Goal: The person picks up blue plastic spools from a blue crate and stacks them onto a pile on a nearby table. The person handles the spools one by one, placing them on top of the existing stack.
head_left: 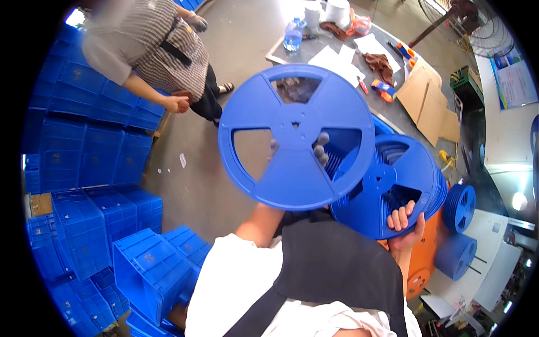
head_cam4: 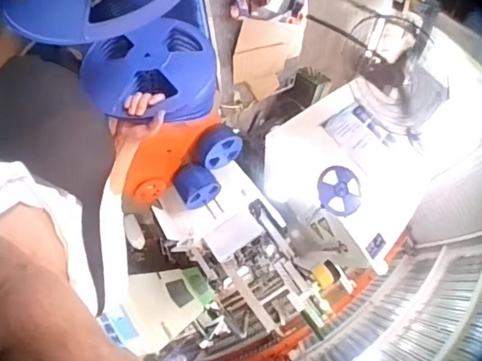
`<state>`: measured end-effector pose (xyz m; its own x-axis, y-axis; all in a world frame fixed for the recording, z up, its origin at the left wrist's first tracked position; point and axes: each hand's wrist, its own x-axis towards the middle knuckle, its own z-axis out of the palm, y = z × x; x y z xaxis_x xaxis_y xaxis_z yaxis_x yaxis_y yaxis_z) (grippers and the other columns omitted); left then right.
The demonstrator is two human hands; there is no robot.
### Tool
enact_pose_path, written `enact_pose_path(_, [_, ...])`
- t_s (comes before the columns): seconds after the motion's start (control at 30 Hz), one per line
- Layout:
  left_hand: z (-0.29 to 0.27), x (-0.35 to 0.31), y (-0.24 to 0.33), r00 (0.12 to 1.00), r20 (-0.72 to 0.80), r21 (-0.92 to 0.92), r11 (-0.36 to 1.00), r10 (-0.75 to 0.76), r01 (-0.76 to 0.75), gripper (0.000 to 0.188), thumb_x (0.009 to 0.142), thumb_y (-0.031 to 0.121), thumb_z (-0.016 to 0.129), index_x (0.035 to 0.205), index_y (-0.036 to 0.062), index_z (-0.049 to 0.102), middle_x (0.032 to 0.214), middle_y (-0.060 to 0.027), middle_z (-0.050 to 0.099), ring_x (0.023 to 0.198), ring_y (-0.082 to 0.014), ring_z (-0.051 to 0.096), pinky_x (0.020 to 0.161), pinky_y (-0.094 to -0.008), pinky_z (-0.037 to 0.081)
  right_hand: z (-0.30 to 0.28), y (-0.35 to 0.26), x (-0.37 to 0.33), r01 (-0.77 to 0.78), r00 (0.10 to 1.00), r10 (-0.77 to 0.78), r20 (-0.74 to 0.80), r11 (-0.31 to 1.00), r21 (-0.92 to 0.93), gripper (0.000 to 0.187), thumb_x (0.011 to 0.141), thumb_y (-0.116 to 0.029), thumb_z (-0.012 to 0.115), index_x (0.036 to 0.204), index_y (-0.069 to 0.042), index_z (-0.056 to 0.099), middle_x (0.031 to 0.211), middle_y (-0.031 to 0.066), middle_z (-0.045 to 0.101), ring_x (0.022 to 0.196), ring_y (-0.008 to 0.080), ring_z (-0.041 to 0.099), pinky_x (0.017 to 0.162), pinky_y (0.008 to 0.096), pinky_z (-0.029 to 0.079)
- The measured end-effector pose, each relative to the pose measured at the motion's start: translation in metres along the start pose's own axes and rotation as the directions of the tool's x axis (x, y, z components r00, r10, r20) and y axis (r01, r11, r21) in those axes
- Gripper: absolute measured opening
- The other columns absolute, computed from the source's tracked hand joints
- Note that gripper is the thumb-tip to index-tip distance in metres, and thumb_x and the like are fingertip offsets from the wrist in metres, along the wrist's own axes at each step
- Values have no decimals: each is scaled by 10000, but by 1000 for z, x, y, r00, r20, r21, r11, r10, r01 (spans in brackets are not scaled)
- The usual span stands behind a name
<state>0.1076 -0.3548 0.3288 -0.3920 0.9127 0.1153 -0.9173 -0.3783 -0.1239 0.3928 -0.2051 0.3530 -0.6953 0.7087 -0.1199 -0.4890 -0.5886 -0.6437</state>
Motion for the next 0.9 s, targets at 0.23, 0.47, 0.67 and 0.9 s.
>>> enact_pose_path(0.23, [-18, 15, 8, 1000, -20, -67, 998, -10, 9, 791, 890, 436, 640, 1440, -32, 318, 1347, -237, 458, 1147, -340, 541, 1013, -466, 463, -10, 4, -6, 49, 999, -49, -19, 999, -12, 354, 944, -420, 566, 913, -95, 429, 594, -20, 430, 525, 92, 425, 551, 266, 392])
enact_pose_path(0.47, [-50, 16, 53, 1000, 20, 12, 1000, 8, -8, 796, 886, 444, 636, 1469, 12, 309, 1411, -247, 409, 1170, -306, 531, 1060, -453, 396, -40, 18, -1, 97, 987, -122, 101, 971, 217, 357, 902, -388, 633, 818, -113, 421, 527, -39, 445, 453, 85, 449, 500, 257, 398])
enact_pose_path(0.67, [-91, 21, 102, 964, 266, 164, 986, -16, -29, 741, 877, 361, 667, 1456, 31, 344, 1444, -225, 364, 1150, -301, 552, 1052, -443, 413, -61, 33, 13, 176, 916, -291, 275, 909, 377, 353, 908, -393, 623, 810, -108, 438, 528, -40, 468, 462, 95, 479, 493, 256, 414])
enact_pose_path(0.9, [-105, 25, 112, 973, 229, 252, 967, -32, -28, 696, 889, 345, 652, 1451, 58, 359, 1413, -241, 386, 1146, -308, 558, 1050, -444, 422, -55, 37, 17, 216, 919, -323, 226, 893, 395, 341, 909, -362, 639, 807, -107, 436, 523, -34, 466, 442, 88, 470, 483, 249, 408])
